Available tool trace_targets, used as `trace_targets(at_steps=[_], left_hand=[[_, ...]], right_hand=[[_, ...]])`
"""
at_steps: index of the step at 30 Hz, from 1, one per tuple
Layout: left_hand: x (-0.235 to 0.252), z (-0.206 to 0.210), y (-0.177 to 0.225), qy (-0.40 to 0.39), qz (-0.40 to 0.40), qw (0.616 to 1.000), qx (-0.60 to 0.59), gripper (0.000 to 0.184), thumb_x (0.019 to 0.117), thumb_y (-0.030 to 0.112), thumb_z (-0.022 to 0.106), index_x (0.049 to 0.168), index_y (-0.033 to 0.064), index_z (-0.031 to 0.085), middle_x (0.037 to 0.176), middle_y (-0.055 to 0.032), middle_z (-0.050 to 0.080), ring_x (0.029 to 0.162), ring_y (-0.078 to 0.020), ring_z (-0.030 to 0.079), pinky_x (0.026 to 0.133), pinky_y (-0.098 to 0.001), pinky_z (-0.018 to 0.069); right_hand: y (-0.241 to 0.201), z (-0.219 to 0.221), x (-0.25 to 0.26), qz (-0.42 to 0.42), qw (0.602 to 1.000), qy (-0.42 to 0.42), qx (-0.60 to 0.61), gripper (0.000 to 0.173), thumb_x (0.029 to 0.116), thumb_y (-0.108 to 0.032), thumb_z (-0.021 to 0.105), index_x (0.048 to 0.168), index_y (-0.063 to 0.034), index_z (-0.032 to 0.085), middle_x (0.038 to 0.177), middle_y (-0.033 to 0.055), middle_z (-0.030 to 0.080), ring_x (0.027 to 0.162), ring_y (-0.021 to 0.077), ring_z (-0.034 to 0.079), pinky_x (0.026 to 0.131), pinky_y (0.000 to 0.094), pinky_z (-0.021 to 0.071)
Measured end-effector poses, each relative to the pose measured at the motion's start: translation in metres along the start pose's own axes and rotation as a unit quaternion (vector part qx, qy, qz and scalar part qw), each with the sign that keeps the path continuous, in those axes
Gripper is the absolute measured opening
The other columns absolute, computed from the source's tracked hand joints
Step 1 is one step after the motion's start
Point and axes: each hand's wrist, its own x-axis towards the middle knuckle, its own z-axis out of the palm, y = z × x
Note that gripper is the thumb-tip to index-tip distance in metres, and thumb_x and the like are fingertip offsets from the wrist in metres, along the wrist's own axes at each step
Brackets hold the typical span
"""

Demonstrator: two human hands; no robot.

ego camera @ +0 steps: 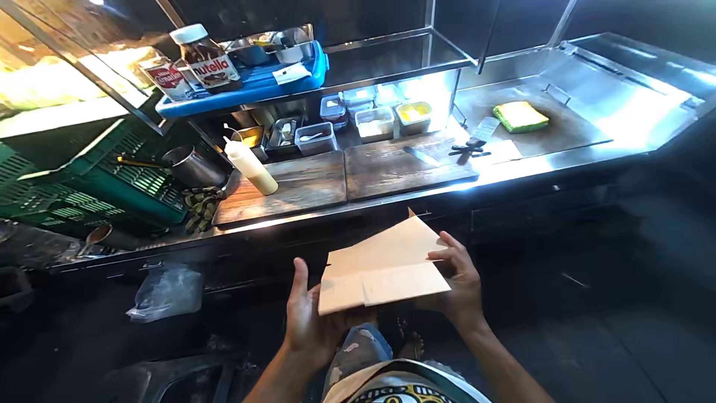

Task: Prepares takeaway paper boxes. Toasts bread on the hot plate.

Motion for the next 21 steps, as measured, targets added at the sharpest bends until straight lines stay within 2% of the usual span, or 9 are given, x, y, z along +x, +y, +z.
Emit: trace_targets(at_steps=[3,5,7,9,11,14,16,18,21], left_hand=[[0.002,0.002,0.018,0.062,0.018,0.992,0.107,0.042,0.1088,0.029,0.039,0.122,-0.0051,0.06,0.106,-0.0266,0.071,0.094,-0.0376,0.073,0.082,-0.0524,0.0625],[0.006,0.008,0.024,0.078,0.014,0.99,0.116,0.027,0.1058,0.014,0.048,0.118,-0.0067,0.06,0.107,-0.027,0.07,0.095,-0.0369,0.073,0.083,-0.0519,0.0628],[0.007,0.015,0.023,0.03,-0.01,0.99,0.139,0.027,0.1068,0.014,0.048,0.121,-0.0062,0.059,0.108,-0.0275,0.07,0.095,-0.0374,0.073,0.083,-0.0514,0.063],[0.008,0.019,0.022,-0.046,-0.027,0.982,0.181,0.023,0.1051,0.008,0.052,0.123,-0.0057,0.058,0.107,-0.0264,0.072,0.093,-0.0355,0.075,0.082,-0.0482,0.0638],[0.016,0.019,0.024,-0.07,0.058,0.955,0.281,0.02,0.0968,0.0,0.064,0.116,-0.0051,0.065,0.1,-0.0199,0.074,0.086,-0.0268,0.075,0.079,-0.0408,0.0639],[0.032,0.008,0.008,-0.006,0.385,0.793,0.471,0.013,0.0844,0.008,0.083,0.093,0.0092,0.073,0.084,-0.0007,0.075,0.074,-0.011,0.072,0.068,-0.0283,0.0632],[0.038,0.009,-0.017,0.006,0.517,0.71,0.478,0.007,0.0907,0.011,0.075,0.097,0.0086,0.074,0.088,0.0015,0.075,0.078,-0.0082,0.072,0.072,-0.0282,0.0644],[0.03,0.024,-0.044,-0.001,0.498,0.725,0.476,0.014,0.0996,0.016,0.063,0.099,0.0071,0.074,0.088,0.0015,0.073,0.08,-0.0068,0.07,0.074,-0.0275,0.062],[0.017,0.049,-0.065,-0.044,0.374,0.851,0.365,0.016,0.1001,0.012,0.062,0.1,0.0037,0.076,0.089,-0.0054,0.076,0.082,-0.0133,0.073,0.079,-0.0296,0.0631]], right_hand=[[-0.004,-0.005,-0.009,-0.086,0.984,-0.032,-0.153,0.041,0.0792,-0.013,0.081,0.119,-0.0182,0.072,0.159,0.0162,0.041,0.141,0.0288,0.049,0.104,0.0481,0.0545],[-0.021,-0.007,-0.015,-0.211,0.92,-0.066,-0.324,0.06,0.0894,-0.02,0.071,0.146,-0.0327,0.057,0.166,0.0222,0.026,0.155,0.0431,0.022,0.118,0.0685,0.0315],[-0.045,-0.002,-0.019,-0.319,0.862,-0.101,-0.38,0.044,0.0963,-0.028,0.065,0.139,-0.0361,0.063,0.158,0.0152,0.046,0.151,0.0444,0.03,0.114,0.0813,0.0202],[-0.058,0.003,-0.016,-0.351,0.849,-0.141,-0.369,0.023,0.0999,-0.032,0.06,0.118,-0.0285,0.075,0.132,0.0048,0.068,0.137,0.0318,0.054,0.113,0.0716,0.0353],[-0.057,-0.001,-0.003,-0.345,0.876,-0.154,-0.301,0.021,0.101,-0.031,0.06,0.105,-0.0217,0.078,0.105,-0.0011,0.07,0.111,0.0179,0.065,0.098,0.0441,0.0532],[-0.06,-0.003,0.0,-0.243,0.95,-0.129,-0.143,0.016,0.098,-0.026,0.067,0.097,-0.015,0.078,0.088,-0.0037,0.063,0.083,0.0085,0.06,0.072,0.0283,0.0522],[-0.069,0.004,-0.008,-0.153,0.984,-0.067,-0.062,0.013,0.0957,-0.023,0.068,0.091,-0.0128,0.076,0.083,-0.005,0.061,0.072,0.0041,0.058,0.061,0.0204,0.0535],[-0.071,0.012,-0.018,-0.092,0.996,-0.004,0.0,0.015,0.097,-0.022,0.066,0.094,-0.0115,0.076,0.083,-0.0042,0.063,0.069,0.0047,0.059,0.057,0.0201,0.0537],[-0.063,0.016,-0.027,-0.09,0.995,0.042,0.025,0.014,0.0972,-0.02,0.064,0.096,-0.011,0.076,0.087,-0.003,0.064,0.074,0.0057,0.062,0.061,0.021,0.0558]])
